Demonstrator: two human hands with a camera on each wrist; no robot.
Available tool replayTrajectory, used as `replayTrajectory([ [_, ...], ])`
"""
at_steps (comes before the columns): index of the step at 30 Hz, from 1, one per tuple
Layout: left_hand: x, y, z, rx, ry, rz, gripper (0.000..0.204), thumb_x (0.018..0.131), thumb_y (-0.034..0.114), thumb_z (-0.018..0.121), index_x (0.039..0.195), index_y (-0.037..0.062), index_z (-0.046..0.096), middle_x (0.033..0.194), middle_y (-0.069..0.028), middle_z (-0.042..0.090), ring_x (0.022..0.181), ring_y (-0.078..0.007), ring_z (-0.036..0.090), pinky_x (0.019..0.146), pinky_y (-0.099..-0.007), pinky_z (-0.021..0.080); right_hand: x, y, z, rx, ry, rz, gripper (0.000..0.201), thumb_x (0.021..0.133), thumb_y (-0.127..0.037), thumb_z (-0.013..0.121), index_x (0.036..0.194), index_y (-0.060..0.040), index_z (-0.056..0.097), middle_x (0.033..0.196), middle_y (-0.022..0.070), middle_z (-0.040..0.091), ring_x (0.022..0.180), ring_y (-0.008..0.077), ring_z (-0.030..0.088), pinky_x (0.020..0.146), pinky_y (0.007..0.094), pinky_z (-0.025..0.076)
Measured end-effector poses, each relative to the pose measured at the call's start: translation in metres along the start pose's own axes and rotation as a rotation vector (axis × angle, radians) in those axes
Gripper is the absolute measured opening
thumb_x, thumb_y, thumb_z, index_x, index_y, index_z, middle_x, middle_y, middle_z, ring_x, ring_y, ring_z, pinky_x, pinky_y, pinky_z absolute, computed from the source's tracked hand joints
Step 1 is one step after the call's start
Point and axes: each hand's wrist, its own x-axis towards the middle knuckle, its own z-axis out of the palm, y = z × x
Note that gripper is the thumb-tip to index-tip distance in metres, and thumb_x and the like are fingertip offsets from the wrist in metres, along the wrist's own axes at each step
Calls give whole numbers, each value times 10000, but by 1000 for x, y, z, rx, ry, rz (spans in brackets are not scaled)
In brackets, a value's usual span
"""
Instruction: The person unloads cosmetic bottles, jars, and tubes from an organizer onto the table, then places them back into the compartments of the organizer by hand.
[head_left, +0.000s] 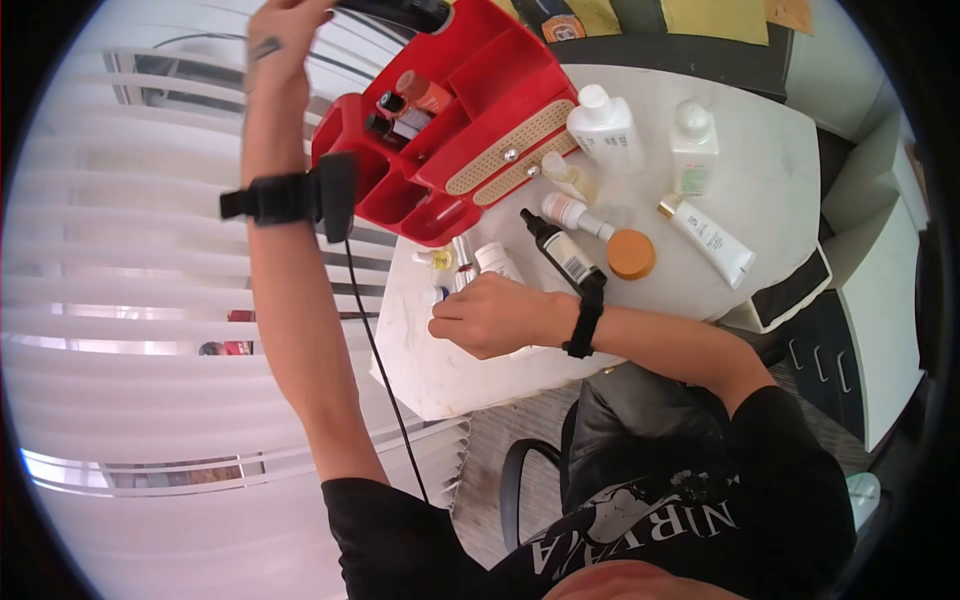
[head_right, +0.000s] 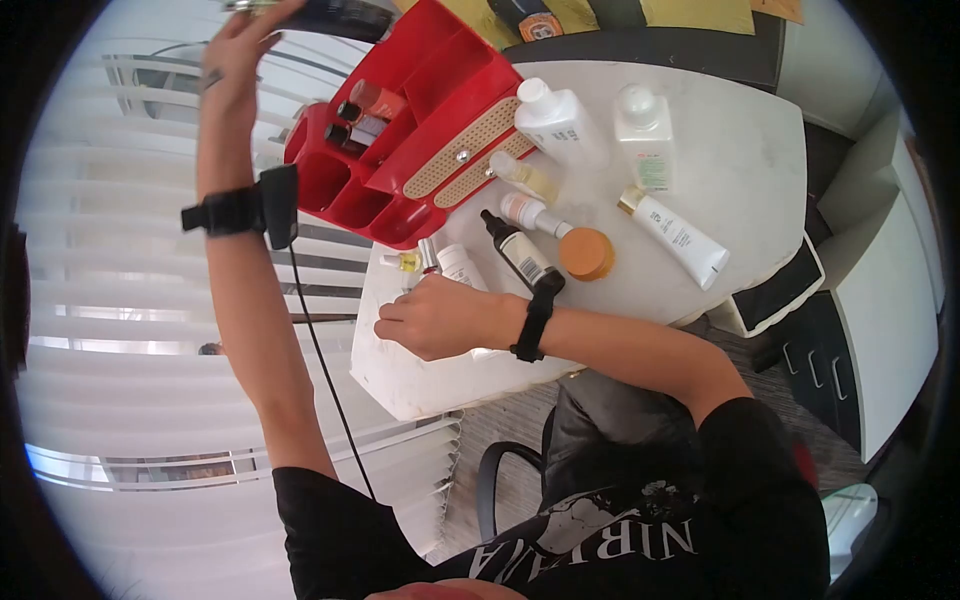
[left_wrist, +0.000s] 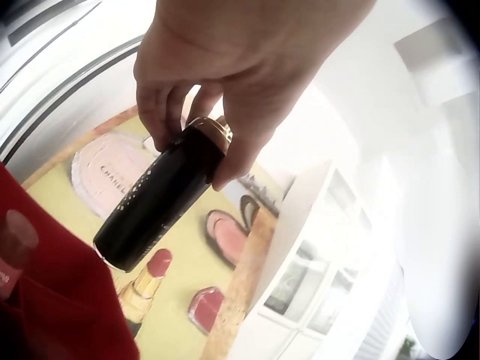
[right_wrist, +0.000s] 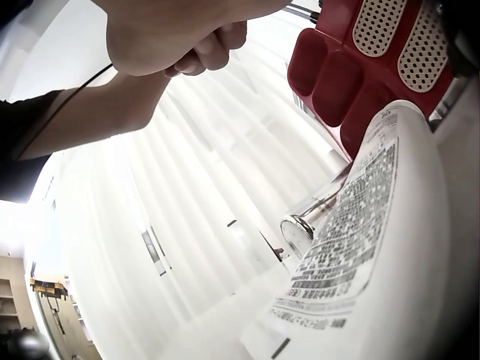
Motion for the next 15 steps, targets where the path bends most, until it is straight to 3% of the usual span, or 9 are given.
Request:
replayTrajectory([
  [1, 3, 5, 11, 104, -48, -44, 464, 807, 318, 830, 1113, -16, 729, 963, -122, 747, 934, -237, 674, 862, -370, 509, -1, 0, 0, -11, 5, -1, 109, 755, -52, 659, 833, -63, 584, 713, 41, 544, 593, 212, 616, 499, 358, 494],
  [2, 19, -21, 24, 81, -99, -11, 451, 842, 295, 799, 1148, -28, 722, 923, -123, 745, 850, -217, 685, 788, -350, 536, -2, 1, 0, -19, -40, 25, 95, 775, -73, 654, 852, -68, 598, 728, 39, 566, 640, 213, 650, 529, 367, 510],
  [4, 48, -75, 40, 116, -269, 51, 435, 802, 347, 859, 1100, 44, 764, 1087, -40, 719, 1055, -135, 619, 966, -292, 434, -2, 3, -2, -35, -77, 55, 87, 795, -94, 649, 871, -72, 612, 744, 37, 588, 688, 213, 683, 558, 376, 526],
  [6, 34, -65, 63, 70, -252, 7, 531, 694, 399, 929, 1061, 57, 759, 1003, -28, 724, 989, -138, 618, 939, -291, 421, -2, 5, -4, -47, -73, 72, 78, 809, -91, 644, 879, -65, 622, 756, 38, 600, 698, 221, 685, 577, 373, 533],
  [7, 34, -65, 69, 140, -268, -9, 624, 716, 423, 920, 1155, 14, 747, 1101, -97, 758, 1005, -170, 700, 941, -324, 520, -2, 6, -5, -53, -67, 78, 78, 809, -91, 644, 879, -65, 622, 756, 38, 600, 698, 221, 685, 577, 373, 533],
  [8, 34, -66, 75, 139, -276, -4, 624, 716, 423, 920, 1155, 14, 747, 1101, -97, 758, 1005, -170, 700, 941, -324, 520, -3, 6, -4, -42, -69, 84, 76, 816, -91, 642, 885, -63, 629, 760, 42, 607, 699, 226, 684, 590, 375, 536],
  [10, 34, -68, 84, 104, -333, -170, 553, 710, 352, 925, 1121, 34, 736, 1041, -45, 733, 1032, -168, 641, 958, -303, 452, -3, 8, -5, -37, -69, 91, 75, 823, -92, 640, 892, -60, 637, 764, 45, 614, 701, 230, 684, 602, 376, 540],
  [15, 35, -66, 89, -43, -341, -138, 533, 734, 341, 914, 1123, 24, 735, 1061, -49, 739, 1057, -177, 643, 960, -304, 467, -2, 8, -7, -34, -117, 151, 89, 840, -107, 638, 909, -54, 652, 779, 58, 642, 711, 248, 689, 616, 395, 542],
])
